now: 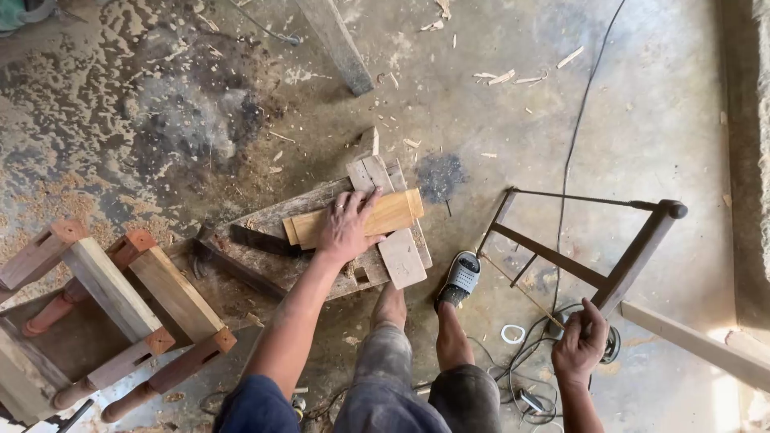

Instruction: Sawing a piece of wood using a frame saw on a workbench.

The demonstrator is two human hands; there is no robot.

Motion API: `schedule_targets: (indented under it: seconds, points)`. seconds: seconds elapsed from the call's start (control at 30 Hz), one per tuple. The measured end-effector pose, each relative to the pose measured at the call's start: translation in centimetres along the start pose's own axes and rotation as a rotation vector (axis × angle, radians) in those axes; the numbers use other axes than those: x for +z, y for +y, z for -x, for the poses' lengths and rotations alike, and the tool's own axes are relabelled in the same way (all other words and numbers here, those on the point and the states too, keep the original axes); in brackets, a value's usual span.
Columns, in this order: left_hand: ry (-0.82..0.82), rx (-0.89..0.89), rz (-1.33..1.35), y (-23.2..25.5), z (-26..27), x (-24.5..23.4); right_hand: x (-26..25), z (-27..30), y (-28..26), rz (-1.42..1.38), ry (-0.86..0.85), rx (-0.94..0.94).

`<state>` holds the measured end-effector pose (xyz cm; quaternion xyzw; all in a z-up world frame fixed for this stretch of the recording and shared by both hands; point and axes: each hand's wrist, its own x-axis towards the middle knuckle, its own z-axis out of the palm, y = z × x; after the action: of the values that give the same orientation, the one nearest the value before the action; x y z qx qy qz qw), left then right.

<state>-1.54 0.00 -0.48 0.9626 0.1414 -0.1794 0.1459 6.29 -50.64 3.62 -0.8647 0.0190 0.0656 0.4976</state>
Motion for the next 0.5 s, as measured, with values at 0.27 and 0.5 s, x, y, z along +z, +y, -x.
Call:
schedule_targets:
  seconds: [0.27,0.5]
  points:
    - [-0.070,-0.020,-0.006,-0.7,0.6,-0.9,-0.8,0.4,-8.4,0.687,-0.430,0.029]
    - [0.310,0.356,0.063,-1.3,6.9,1.0,-6.1,1.3,-1.9,1.415,-0.692,-0.183]
